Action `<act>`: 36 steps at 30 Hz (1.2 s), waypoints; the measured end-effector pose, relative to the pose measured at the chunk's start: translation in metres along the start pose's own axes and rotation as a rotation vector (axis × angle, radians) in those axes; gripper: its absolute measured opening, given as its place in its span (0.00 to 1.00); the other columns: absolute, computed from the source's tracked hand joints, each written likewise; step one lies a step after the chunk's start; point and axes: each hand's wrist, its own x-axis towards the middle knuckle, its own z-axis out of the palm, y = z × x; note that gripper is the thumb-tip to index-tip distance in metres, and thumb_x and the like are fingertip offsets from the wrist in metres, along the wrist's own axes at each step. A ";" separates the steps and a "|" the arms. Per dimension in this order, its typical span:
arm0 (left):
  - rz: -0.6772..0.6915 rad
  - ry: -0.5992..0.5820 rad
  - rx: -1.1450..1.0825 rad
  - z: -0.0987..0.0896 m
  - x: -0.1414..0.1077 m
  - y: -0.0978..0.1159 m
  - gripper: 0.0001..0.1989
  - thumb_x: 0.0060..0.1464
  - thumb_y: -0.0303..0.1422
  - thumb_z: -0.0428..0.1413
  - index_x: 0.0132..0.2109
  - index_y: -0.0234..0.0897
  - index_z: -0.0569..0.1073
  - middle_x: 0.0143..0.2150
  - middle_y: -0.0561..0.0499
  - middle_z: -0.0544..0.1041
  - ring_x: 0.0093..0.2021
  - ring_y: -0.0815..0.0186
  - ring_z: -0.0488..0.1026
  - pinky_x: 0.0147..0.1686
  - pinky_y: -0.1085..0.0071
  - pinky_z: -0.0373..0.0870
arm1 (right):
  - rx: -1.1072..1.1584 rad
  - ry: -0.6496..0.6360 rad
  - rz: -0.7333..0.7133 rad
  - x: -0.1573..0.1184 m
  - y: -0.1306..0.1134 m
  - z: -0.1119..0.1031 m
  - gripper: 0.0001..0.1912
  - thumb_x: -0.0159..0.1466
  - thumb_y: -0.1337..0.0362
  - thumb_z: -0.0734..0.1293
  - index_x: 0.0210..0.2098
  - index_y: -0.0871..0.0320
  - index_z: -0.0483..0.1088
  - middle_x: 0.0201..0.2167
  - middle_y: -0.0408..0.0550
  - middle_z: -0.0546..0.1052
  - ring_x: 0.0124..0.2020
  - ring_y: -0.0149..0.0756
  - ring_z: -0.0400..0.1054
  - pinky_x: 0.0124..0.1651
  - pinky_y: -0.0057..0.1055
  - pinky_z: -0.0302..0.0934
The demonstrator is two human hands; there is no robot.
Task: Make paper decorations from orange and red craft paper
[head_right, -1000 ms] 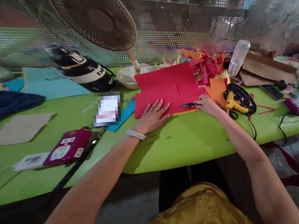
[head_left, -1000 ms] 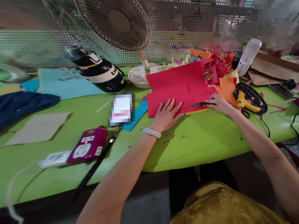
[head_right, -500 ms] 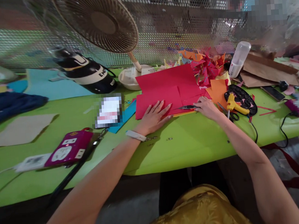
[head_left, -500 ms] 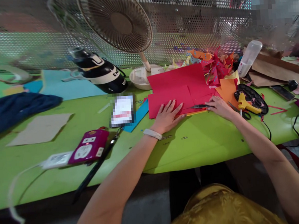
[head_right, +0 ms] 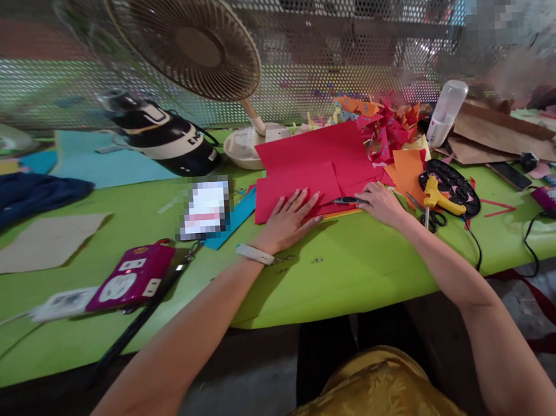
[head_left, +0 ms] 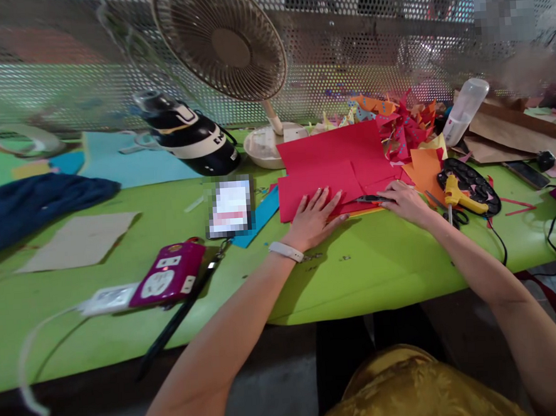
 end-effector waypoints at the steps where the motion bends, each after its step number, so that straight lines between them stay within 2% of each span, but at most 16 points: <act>1: 0.017 0.000 -0.036 -0.002 0.000 0.001 0.37 0.65 0.55 0.33 0.74 0.42 0.43 0.75 0.45 0.44 0.74 0.56 0.39 0.69 0.50 0.39 | 0.004 0.016 0.006 0.000 0.001 0.000 0.17 0.68 0.62 0.65 0.55 0.54 0.74 0.44 0.53 0.74 0.48 0.42 0.67 0.52 0.39 0.63; 6: 0.108 0.017 -0.147 -0.012 0.000 0.002 0.39 0.65 0.54 0.30 0.74 0.36 0.39 0.76 0.45 0.40 0.75 0.62 0.35 0.70 0.60 0.41 | 0.024 0.059 0.035 -0.003 0.016 -0.003 0.15 0.67 0.63 0.66 0.52 0.51 0.76 0.43 0.51 0.73 0.49 0.42 0.67 0.52 0.39 0.63; 10: -0.006 0.015 -0.036 -0.007 -0.006 -0.002 0.39 0.65 0.56 0.31 0.74 0.40 0.43 0.76 0.45 0.42 0.75 0.54 0.36 0.70 0.48 0.35 | 0.013 0.030 0.033 -0.005 0.021 -0.002 0.15 0.67 0.63 0.66 0.53 0.53 0.76 0.43 0.52 0.73 0.48 0.42 0.67 0.52 0.40 0.63; 13: -0.019 -0.026 0.032 -0.001 -0.010 -0.004 0.38 0.64 0.57 0.33 0.74 0.43 0.44 0.76 0.44 0.42 0.74 0.50 0.37 0.68 0.43 0.34 | -0.011 0.023 0.029 -0.003 0.015 0.001 0.16 0.67 0.63 0.66 0.53 0.52 0.75 0.43 0.52 0.74 0.49 0.43 0.67 0.52 0.40 0.63; 19: -0.026 -0.058 0.065 -0.001 -0.010 0.000 0.39 0.63 0.58 0.33 0.74 0.42 0.44 0.76 0.43 0.41 0.74 0.50 0.36 0.68 0.43 0.36 | -0.040 -0.014 0.010 0.006 0.002 0.005 0.17 0.69 0.62 0.64 0.55 0.54 0.74 0.44 0.53 0.74 0.49 0.43 0.66 0.52 0.39 0.62; 27: -0.031 -0.046 0.053 -0.004 -0.012 0.002 0.39 0.64 0.58 0.34 0.74 0.42 0.45 0.75 0.42 0.42 0.74 0.50 0.37 0.69 0.44 0.36 | -0.003 -0.012 -0.034 0.000 0.001 0.002 0.15 0.68 0.62 0.65 0.53 0.53 0.76 0.43 0.52 0.73 0.47 0.42 0.66 0.51 0.39 0.61; 32: -0.014 -0.043 0.004 -0.006 -0.010 0.005 0.39 0.64 0.57 0.33 0.74 0.42 0.43 0.76 0.45 0.41 0.74 0.52 0.37 0.69 0.45 0.36 | -0.028 0.039 -0.004 0.000 -0.005 -0.002 0.17 0.68 0.63 0.64 0.55 0.53 0.74 0.45 0.54 0.73 0.49 0.45 0.66 0.52 0.41 0.63; 36: 0.051 -0.057 -0.053 -0.008 -0.003 0.012 0.37 0.65 0.56 0.32 0.74 0.42 0.40 0.75 0.47 0.43 0.74 0.55 0.38 0.69 0.49 0.38 | -0.013 0.106 -0.042 -0.006 0.003 -0.009 0.17 0.68 0.63 0.64 0.55 0.52 0.75 0.44 0.53 0.73 0.49 0.45 0.67 0.54 0.42 0.63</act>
